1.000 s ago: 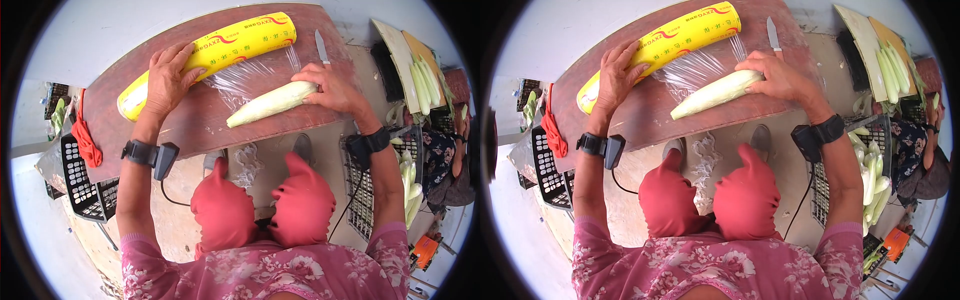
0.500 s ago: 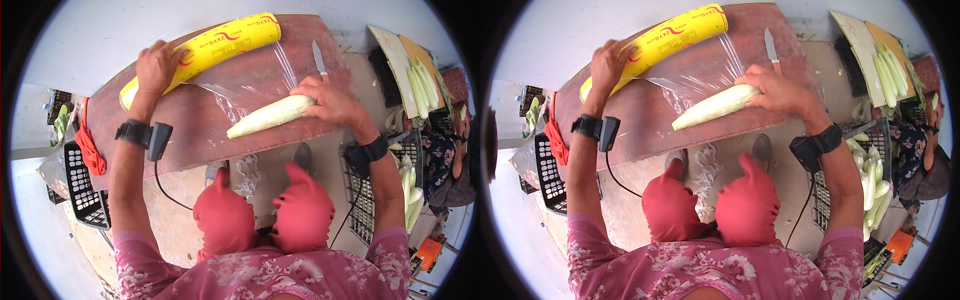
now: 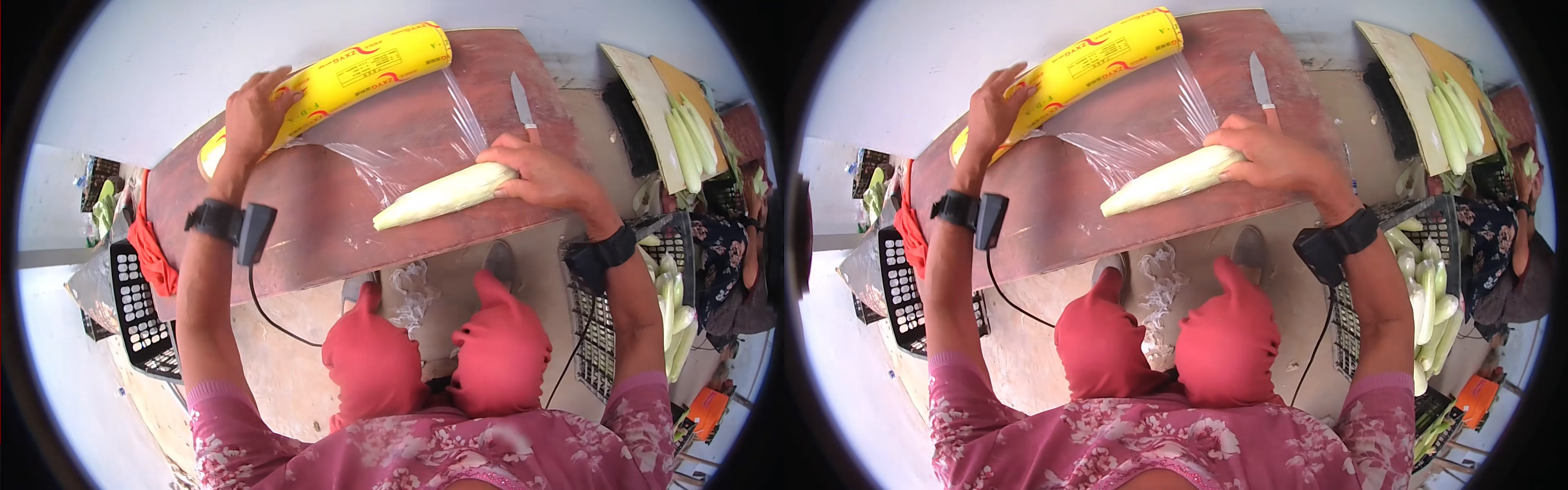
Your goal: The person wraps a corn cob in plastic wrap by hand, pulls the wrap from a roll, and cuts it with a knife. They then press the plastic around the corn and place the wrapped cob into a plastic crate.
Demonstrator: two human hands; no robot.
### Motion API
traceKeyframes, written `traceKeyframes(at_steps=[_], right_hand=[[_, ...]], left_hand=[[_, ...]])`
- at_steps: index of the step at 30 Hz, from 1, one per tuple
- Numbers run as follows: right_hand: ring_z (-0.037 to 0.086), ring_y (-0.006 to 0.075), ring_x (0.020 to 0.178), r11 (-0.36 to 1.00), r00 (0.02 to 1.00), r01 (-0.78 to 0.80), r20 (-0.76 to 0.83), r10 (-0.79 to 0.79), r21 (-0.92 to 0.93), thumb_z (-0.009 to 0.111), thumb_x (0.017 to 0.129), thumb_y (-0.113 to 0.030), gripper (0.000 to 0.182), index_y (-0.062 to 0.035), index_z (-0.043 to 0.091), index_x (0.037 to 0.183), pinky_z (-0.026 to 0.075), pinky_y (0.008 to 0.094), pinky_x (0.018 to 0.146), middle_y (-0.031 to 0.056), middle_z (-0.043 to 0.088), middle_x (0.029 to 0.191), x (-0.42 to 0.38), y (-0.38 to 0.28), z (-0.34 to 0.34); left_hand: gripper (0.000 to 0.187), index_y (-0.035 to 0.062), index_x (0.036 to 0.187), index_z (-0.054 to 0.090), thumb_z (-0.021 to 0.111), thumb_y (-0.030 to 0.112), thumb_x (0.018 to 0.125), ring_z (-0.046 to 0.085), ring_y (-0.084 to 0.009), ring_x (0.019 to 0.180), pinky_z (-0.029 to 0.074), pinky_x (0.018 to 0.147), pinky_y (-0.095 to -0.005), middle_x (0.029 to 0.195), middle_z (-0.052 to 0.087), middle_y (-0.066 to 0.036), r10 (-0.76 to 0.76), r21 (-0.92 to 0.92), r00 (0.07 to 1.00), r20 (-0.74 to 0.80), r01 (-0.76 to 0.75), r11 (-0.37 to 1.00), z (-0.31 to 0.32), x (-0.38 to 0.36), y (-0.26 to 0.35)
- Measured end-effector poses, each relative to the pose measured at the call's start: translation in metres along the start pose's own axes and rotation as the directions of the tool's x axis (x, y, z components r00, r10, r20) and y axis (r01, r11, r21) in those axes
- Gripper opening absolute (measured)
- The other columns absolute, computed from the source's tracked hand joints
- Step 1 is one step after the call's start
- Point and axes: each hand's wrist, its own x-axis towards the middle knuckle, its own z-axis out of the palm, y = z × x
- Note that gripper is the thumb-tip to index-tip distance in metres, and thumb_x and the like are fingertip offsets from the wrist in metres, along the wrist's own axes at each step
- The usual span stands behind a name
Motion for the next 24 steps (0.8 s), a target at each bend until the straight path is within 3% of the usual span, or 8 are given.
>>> traceKeyframes(at_steps=[2,6,9,12,15,21,24], right_hand=[[0.049,0.0226,0.109,1.000,1.000,-0.012,0.026,0.012,-0.025,0.064,0.081,-0.013,0.044,-0.0070,0.056,0.123,0.021,0.0412,0.105,0.0067,0.055,0.111,0.001,-0.005,-0.001],[0.049,0.0228,0.110,0.999,0.999,-0.044,0.025,0.045,-0.030,0.064,0.083,-0.013,0.042,-0.0082,0.055,0.124,0.016,0.0460,0.107,0.0062,0.055,0.111,0.001,-0.003,0.001],[0.050,0.0230,0.110,0.998,0.998,-0.053,0.030,0.054,-0.028,0.063,0.083,-0.013,0.042,-0.0087,0.055,0.124,0.014,0.0477,0.107,0.0060,0.054,0.111,0.001,-0.004,0.001],[0.049,0.0238,0.112,0.997,0.996,-0.067,0.052,0.069,-0.038,0.063,0.084,-0.015,0.041,-0.0099,0.055,0.124,0.013,0.0483,0.107,0.0063,0.054,0.110,0.003,-0.003,0.000],[0.048,0.0254,0.114,0.995,0.995,-0.083,0.059,0.086,-0.049,0.064,0.086,-0.019,0.040,-0.0117,0.056,0.124,0.014,0.0493,0.106,0.0071,0.055,0.111,0.004,-0.002,0.001],[0.049,0.0261,0.114,0.998,0.997,-0.045,0.063,0.048,-0.048,0.064,0.084,-0.018,0.041,-0.0099,0.056,0.124,0.015,0.0500,0.106,0.0089,0.055,0.111,0.006,-0.002,0.001],[0.049,0.0265,0.113,0.999,0.998,-0.019,0.055,0.022,-0.050,0.064,0.084,-0.016,0.041,-0.0080,0.055,0.123,0.018,0.0465,0.106,0.0101,0.055,0.111,0.002,-0.003,0.000]], left_hand=[[0.045,0.0048,0.125,0.059,0.069,0.023,0.085,0.065,-0.0334,0.096,0.051,0.086,-0.0388,0.115,0.064,-0.018,0.042,0.029,0.999,-0.027,-0.041,0.999,0.016,-0.009,0.000],[0.060,0.0052,0.135,0.050,0.071,0.028,0.083,0.061,-0.0354,0.105,0.049,0.092,-0.0399,0.118,0.063,-0.017,0.258,0.247,0.953,-0.159,-0.215,0.945,0.019,-0.024,0.008],[0.074,0.0067,0.140,0.045,0.071,0.042,0.080,0.058,-0.0375,0.110,0.046,0.096,-0.0430,0.119,0.062,-0.019,0.165,0.132,0.986,-0.003,-0.163,0.978,0.016,-0.008,-0.007],[0.090,0.0073,0.142,0.042,0.069,0.061,0.074,0.059,-0.0380,0.111,0.047,0.095,-0.0445,0.118,0.061,-0.022,-0.093,0.132,0.946,0.312,0.054,0.990,0.003,0.013,0.001],[0.100,0.0117,0.139,0.046,0.064,0.077,0.066,0.063,-0.0346,0.102,0.050,0.088,-0.0433,0.107,0.065,-0.019,-0.057,0.090,0.952,0.300,0.031,0.995,0.016,0.024,-0.016],[0.098,0.0130,0.138,0.047,0.067,0.075,0.064,0.063,-0.0350,0.099,0.050,0.087,-0.0435,0.103,0.065,-0.018,0.005,0.052,0.967,0.257,-0.019,0.998,0.026,0.033,-0.021],[0.096,0.0163,0.138,0.047,0.066,0.075,0.065,0.062,-0.0347,0.098,0.050,0.085,-0.0433,0.102,0.065,-0.018,0.113,0.150,0.980,0.165,-0.138,0.979,0.040,0.053,-0.008]])
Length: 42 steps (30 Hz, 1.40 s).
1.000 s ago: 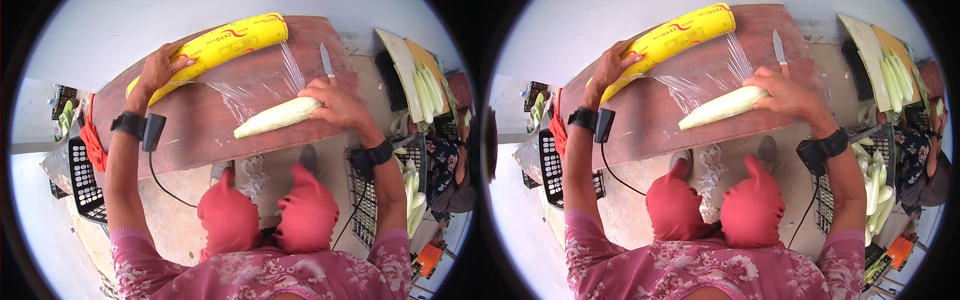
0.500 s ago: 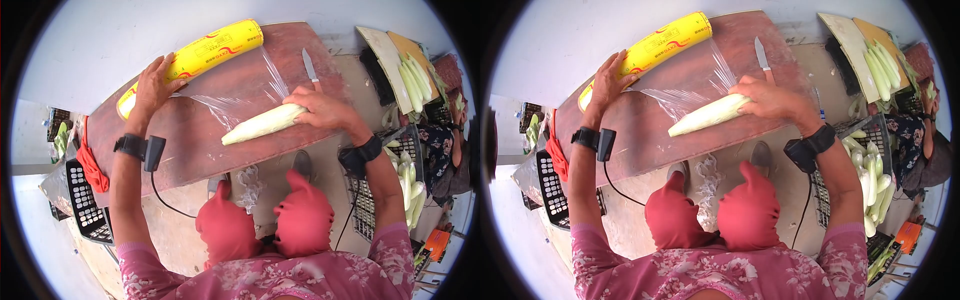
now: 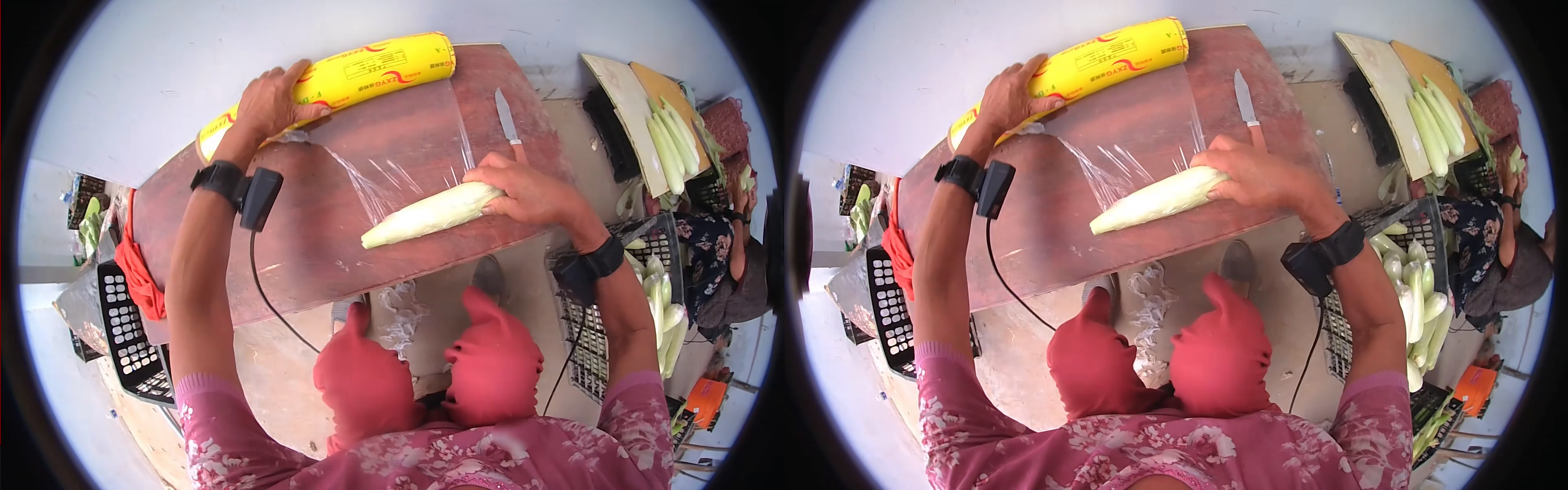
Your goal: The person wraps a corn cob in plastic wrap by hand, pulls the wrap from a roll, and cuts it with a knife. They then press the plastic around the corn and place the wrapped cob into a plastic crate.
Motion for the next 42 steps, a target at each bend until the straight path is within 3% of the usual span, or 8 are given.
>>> traceKeyframes(at_steps=[11,26,29,32,33,35,38,42], right_hand=[[0.051,0.0256,0.110,0.992,0.997,0.017,-0.078,-0.008,0.123,0.063,0.085,-0.012,0.043,-0.0074,0.054,0.127,0.016,0.0444,0.107,0.0095,0.055,0.108,-0.002,0.005,0.009],[0.053,0.0250,0.111,0.999,0.991,0.049,-0.121,-0.050,-0.015,0.064,0.084,-0.015,0.044,-0.0102,0.055,0.127,0.012,0.0480,0.110,0.0076,0.058,0.112,-0.003,0.008,0.009],[0.055,0.0243,0.109,0.998,0.984,0.013,-0.176,-0.003,0.059,0.065,0.083,-0.016,0.043,-0.0108,0.057,0.125,0.016,0.0445,0.110,0.0073,0.060,0.114,-0.006,-0.004,0.006],[0.056,0.0238,0.109,0.998,0.986,0.009,-0.164,0.001,0.061,0.066,0.081,-0.014,0.042,-0.0109,0.058,0.123,0.021,0.0409,0.109,0.0071,0.062,0.115,-0.006,-0.002,0.007],[0.056,0.0238,0.109,1.000,0.984,0.015,-0.177,-0.010,0.027,0.065,0.082,-0.014,0.041,-0.0109,0.058,0.122,0.022,0.0407,0.108,0.0069,0.062,0.115,-0.006,-0.002,0.008],[0.056,0.0237,0.109,0.999,0.979,0.030,-0.201,-0.038,-0.045,0.065,0.082,-0.012,0.040,-0.0109,0.059,0.121,0.024,0.0402,0.107,0.0066,0.062,0.115,-0.006,0.000,0.009],[0.056,0.0238,0.109,0.999,0.977,0.041,-0.208,-0.035,0.027,0.064,0.082,-0.011,0.039,-0.0112,0.059,0.121,0.025,0.0392,0.107,0.0064,0.062,0.115,-0.005,0.001,0.012],[0.056,0.0236,0.110,1.000,0.983,0.014,-0.181,-0.016,-0.010,0.065,0.082,-0.012,0.039,-0.0111,0.059,0.120,0.025,0.0397,0.106,0.0069,0.062,0.115,-0.005,-0.003,0.008]], left_hand=[[0.081,0.0213,0.144,0.041,0.062,0.064,0.078,0.042,-0.0358,0.128,0.031,0.106,-0.0471,0.136,0.049,-0.016,-0.028,0.167,0.987,-0.161,0.056,0.984,0.018,-0.011,0.021],[0.068,0.0204,0.142,0.042,0.072,0.028,0.082,0.040,-0.0320,0.130,0.026,0.112,-0.0472,0.142,0.043,-0.013,0.076,0.030,0.974,-0.213,-0.072,0.997,0.019,-0.039,0.013],[0.056,0.0152,0.133,0.052,0.072,0.022,0.082,0.047,-0.0315,0.124,0.036,0.106,-0.0437,0.137,0.048,-0.014,0.102,0.136,0.914,-0.394,-0.051,0.989,0.007,-0.049,0.028],[0.039,0.0073,0.120,0.060,0.070,0.015,0.083,0.061,-0.0263,0.104,0.049,0.089,-0.0359,0.118,0.061,-0.015,-0.170,-0.262,0.948,-0.268,0.098,0.960,-0.014,-0.076,0.066],[0.027,0.0010,0.111,0.062,0.067,0.011,0.086,0.065,-0.0204,0.079,0.053,0.070,-0.0297,0.089,0.068,-0.009,-0.251,-0.458,0.956,-0.151,0.157,0.875,-0.011,-0.085,0.077],[0.023,-0.0002,0.104,0.064,0.066,0.011,0.084,0.063,-0.0212,0.061,0.049,0.055,-0.0329,0.077,0.067,-0.010,-0.327,-0.736,0.945,-0.010,0.214,0.642,0.021,-0.107,0.092],[0.020,-0.0037,0.101,0.064,0.064,0.012,0.088,0.058,-0.0123,0.055,0.043,0.047,-0.0243,0.069,0.062,-0.004,-0.329,-0.661,0.646,0.689,0.746,0.081,-0.011,-0.114,0.132],[0.016,-0.0019,0.092,0.064,0.064,0.014,0.089,0.054,-0.0089,0.050,0.037,0.041,-0.0222,0.067,0.061,-0.004,-0.302,-0.661,0.636,0.710,0.750,0.027,0.000,-0.112,0.142]])
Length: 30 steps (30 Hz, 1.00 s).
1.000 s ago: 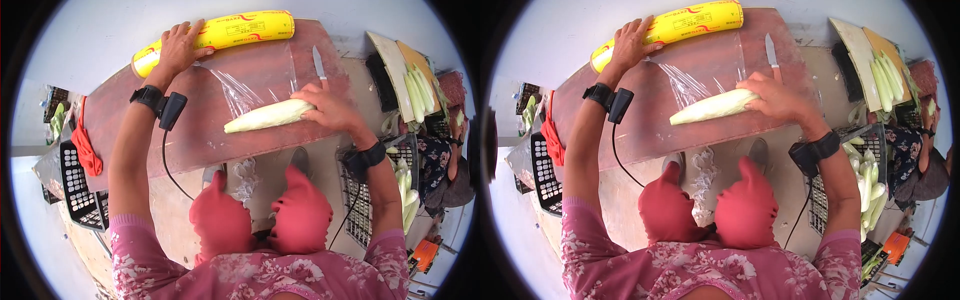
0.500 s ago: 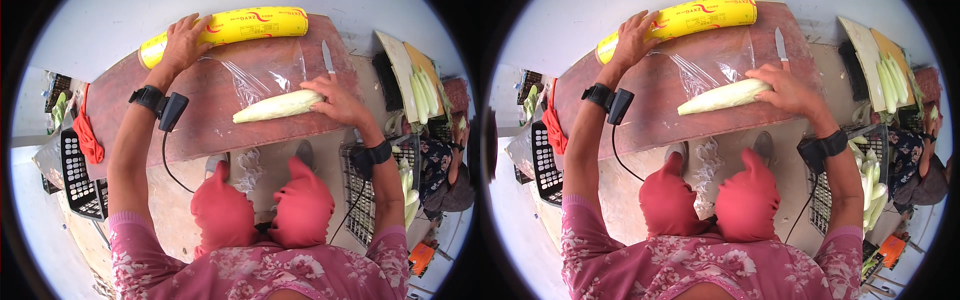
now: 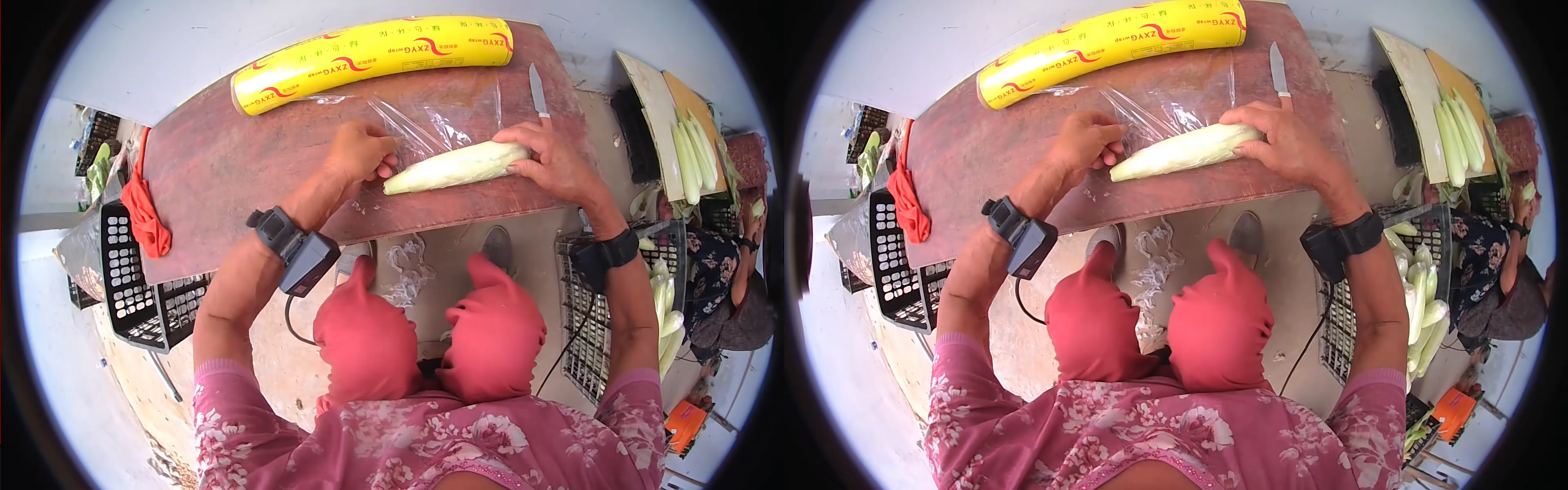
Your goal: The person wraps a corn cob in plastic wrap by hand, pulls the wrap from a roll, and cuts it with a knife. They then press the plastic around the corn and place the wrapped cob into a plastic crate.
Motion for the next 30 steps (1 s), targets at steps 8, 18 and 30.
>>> traceKeyframes(at_steps=[8,18,30], right_hand=[[0.052,0.0272,0.108,0.993,0.995,0.077,-0.061,-0.083,-0.092,0.065,0.078,-0.007,0.042,-0.0051,0.059,0.120,0.040,0.0377,0.095,0.0106,0.058,0.110,0.004,-0.005,-0.001],[0.050,0.0268,0.111,0.938,0.982,0.137,-0.081,-0.171,-0.319,0.062,0.081,-0.009,0.039,-0.0105,0.059,0.119,0.035,0.0413,0.094,0.0080,0.055,0.115,0.013,-0.016,0.007],[0.050,0.0294,0.111,0.917,0.980,0.068,-0.146,-0.135,-0.393,0.079,0.070,-0.016,0.066,-0.0143,0.051,0.130,0.034,0.0433,0.091,0.0133,0.051,0.120,0.022,-0.033,0.030]], left_hand=[[0.015,0.0053,0.077,0.060,0.064,0.014,0.088,0.048,-0.0082,0.045,0.034,0.039,-0.0227,0.061,0.057,-0.001,-0.025,0.089,1.000,0.007,0.024,0.996,0.003,0.001,-0.007],[0.015,0.0060,0.077,0.059,0.063,0.015,0.088,0.047,-0.0079,0.043,0.032,0.038,-0.0232,0.061,0.056,-0.001,-0.062,-0.005,0.998,0.004,0.062,0.998,-0.007,-0.009,-0.018],[0.011,0.0056,0.080,0.061,0.056,0.010,0.089,0.048,-0.0074,0.043,0.033,0.037,-0.0213,0.062,0.056,0.000,-0.132,-0.027,0.991,0.018,0.133,0.991,-0.018,-0.019,-0.025]])
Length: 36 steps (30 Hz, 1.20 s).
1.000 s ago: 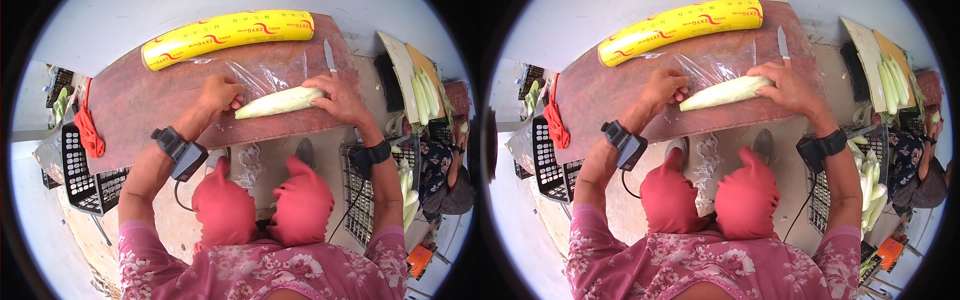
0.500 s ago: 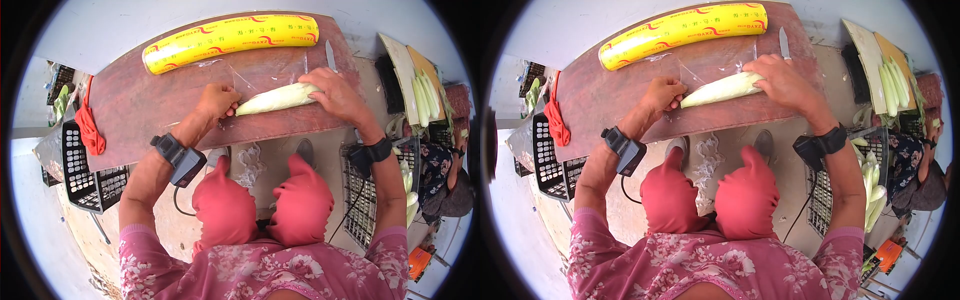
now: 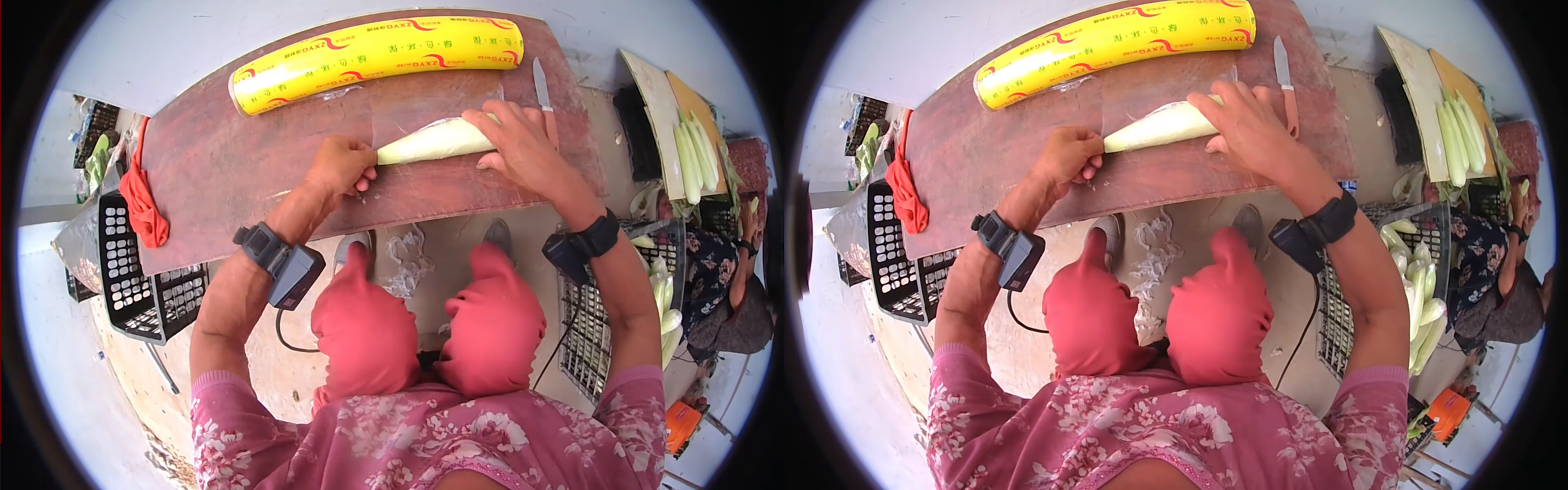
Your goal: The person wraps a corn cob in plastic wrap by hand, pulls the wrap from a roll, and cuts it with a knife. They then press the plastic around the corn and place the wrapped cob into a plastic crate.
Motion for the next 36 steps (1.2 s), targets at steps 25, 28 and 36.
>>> traceKeyframes(at_steps=[25,28,36], right_hand=[[0.053,0.0243,0.107,0.971,0.951,-0.210,0.252,0.176,0.114,0.070,0.081,-0.017,0.042,-0.0176,0.058,0.122,0.038,0.0458,0.091,0.0011,0.056,0.115,0.018,0.003,-0.020],[0.060,0.0246,0.094,0.875,0.975,-0.201,0.181,0.133,0.441,0.069,0.082,-0.021,0.024,-0.0112,0.066,0.104,0.044,0.0393,0.084,0.0066,0.062,0.096,0.022,0.025,-0.007],[0.063,0.0283,0.080,0.854,0.990,-0.064,-0.072,0.118,0.516,0.062,0.087,-0.016,0.013,-0.0031,0.063,0.087,0.048,0.0373,0.070,0.0123,0.065,0.083,0.011,0.017,0.005]], left_hand=[[0.042,0.0031,0.110,0.059,0.076,0.024,0.077,0.054,-0.0347,0.097,0.045,0.086,-0.0418,0.103,0.059,-0.014,0.844,0.622,0.457,0.280,-0.756,0.204,0.030,0.004,0.004],[0.044,0.0025,0.112,0.058,0.075,0.024,0.077,0.054,-0.0345,0.097,0.045,0.087,-0.0410,0.104,0.058,-0.015,0.860,0.612,0.425,0.282,-0.770,0.180,0.029,0.002,-0.001],[0.033,0.0027,0.108,0.061,0.072,0.024,0.084,0.059,-0.0253,0.087,0.049,0.078,-0.0354,0.099,0.059,-0.013,0.799,0.477,0.571,0.189,-0.765,0.433,0.046,0.015,0.020]])
